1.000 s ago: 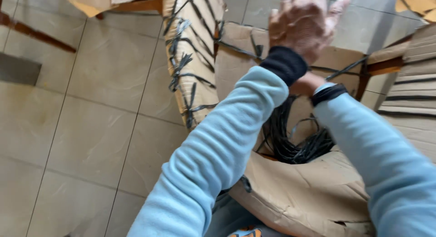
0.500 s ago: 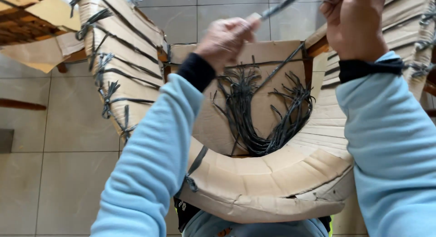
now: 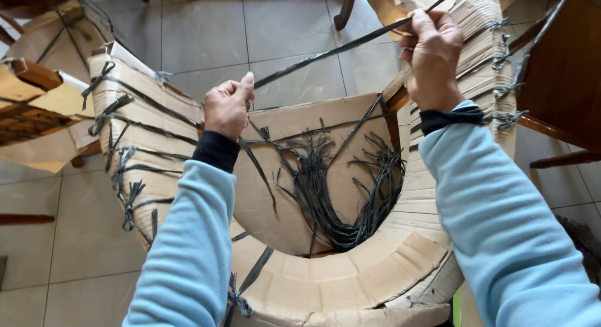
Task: Tying plastic straps onto a curved wooden furniture frame.
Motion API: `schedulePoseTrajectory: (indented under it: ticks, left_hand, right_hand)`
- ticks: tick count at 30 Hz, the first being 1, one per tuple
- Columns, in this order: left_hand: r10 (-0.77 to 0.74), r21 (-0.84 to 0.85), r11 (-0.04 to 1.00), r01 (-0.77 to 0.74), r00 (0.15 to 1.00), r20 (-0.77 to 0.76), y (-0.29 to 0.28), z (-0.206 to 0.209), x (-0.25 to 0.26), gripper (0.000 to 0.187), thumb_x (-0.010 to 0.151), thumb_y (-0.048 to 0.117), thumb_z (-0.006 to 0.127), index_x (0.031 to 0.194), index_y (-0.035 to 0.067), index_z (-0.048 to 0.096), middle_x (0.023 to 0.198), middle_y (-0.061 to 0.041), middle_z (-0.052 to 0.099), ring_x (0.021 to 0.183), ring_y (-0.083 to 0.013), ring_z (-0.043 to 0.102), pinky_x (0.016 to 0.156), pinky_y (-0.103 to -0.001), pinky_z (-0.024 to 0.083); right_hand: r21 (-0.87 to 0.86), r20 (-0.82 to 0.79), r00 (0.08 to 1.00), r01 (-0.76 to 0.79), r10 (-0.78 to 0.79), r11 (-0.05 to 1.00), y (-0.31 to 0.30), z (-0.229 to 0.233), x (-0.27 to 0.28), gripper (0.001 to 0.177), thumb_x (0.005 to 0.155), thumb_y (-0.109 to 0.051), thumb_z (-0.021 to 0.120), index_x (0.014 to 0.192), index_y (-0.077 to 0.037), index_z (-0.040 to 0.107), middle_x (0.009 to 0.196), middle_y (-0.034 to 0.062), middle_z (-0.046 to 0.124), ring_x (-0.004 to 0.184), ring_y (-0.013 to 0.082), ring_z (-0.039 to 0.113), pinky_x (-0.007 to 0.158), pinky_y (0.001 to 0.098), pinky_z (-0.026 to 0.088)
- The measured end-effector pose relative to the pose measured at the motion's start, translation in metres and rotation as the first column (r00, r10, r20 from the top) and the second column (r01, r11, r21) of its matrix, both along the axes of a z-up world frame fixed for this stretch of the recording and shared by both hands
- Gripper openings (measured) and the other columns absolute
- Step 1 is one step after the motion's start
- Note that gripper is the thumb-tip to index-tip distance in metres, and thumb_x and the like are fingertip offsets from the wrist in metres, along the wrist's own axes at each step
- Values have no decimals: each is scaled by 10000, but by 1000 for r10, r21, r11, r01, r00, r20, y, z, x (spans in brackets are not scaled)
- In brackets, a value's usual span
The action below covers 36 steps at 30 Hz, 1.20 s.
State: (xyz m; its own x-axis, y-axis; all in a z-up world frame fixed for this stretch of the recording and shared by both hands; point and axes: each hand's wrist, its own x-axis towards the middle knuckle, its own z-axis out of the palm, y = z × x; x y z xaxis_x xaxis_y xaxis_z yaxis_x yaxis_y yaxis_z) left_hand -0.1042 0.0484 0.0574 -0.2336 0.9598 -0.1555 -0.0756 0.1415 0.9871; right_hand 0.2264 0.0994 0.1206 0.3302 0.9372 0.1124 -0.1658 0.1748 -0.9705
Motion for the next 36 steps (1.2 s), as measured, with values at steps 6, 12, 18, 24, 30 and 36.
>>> schedulePoseTrajectory:
  ticks: [6, 12, 18, 24, 30, 36]
  left_hand:
    - [-202, -197, 979, 58, 451, -869, -7, -2, 6, 381, 971, 526, 654, 828, 179, 717, 867, -134, 748, 878, -348, 708, 707, -511, 527]
    - [-431, -457, 890, -8, 318, -845, -8, -1, 4, 361, 955, 579, 625, 916, 252, 772, 1041, -121, 758, 1065, -353, 690, 869, -479, 541]
    - [-260, -114, 958, 262, 638, -725, -24, 16, 30, 659, 839, 502, 682, 1378, 128, 615, 1363, -87, 673, 1262, -258, 628, 1061, -377, 464]
    - [-447, 287, 873, 395, 884, 141, -58, 47, 77, 254, 887, 138, 789, 1120, 56, 727, 1004, 25, 719, 981, -64, 674, 953, -261, 553]
    - [-357, 166, 931, 326, 909, 215, -34, 21, 65, 201, 977, 238, 739, 951, 41, 704, 531, -13, 417, 375, -28, 318, 330, -164, 268]
    - [-291, 163, 946, 279, 955, 58, -33, 22, 67, 176, 971, 218, 742, 911, 58, 785, 448, 42, 417, 402, 25, 304, 378, -139, 203]
  right_hand:
    - [-36, -15, 1000, -9, 8, 999, -5, 5, -7, 80, 989, -158, 612, 921, -159, 570, 873, 43, 785, 596, 93, 604, 501, 222, 417]
    - [-7, -55, 998, -38, 37, 999, -4, 0, -10, 129, 1030, -190, 577, 907, -152, 574, 837, 63, 736, 561, 82, 534, 470, 193, 346]
    - [24, 200, 955, -229, 220, 973, -36, 10, -51, 104, 1066, -211, 549, 1004, -165, 619, 932, 7, 742, 725, 78, 627, 575, 205, 482]
    - [47, 423, 798, -493, 430, 869, -81, 6, -109, 127, 967, -249, 744, 989, -127, 773, 916, 83, 676, 874, 159, 631, 820, 331, 540]
    - [-60, 385, 804, -468, 453, 882, -62, -1, -97, 170, 989, -295, 698, 925, -151, 763, 756, 23, 739, 762, 83, 629, 677, 223, 508]
    - [-39, 249, 932, -263, 264, 964, -55, 6, -82, 163, 960, -158, 635, 1086, -60, 668, 992, 64, 679, 895, 114, 621, 716, 212, 577]
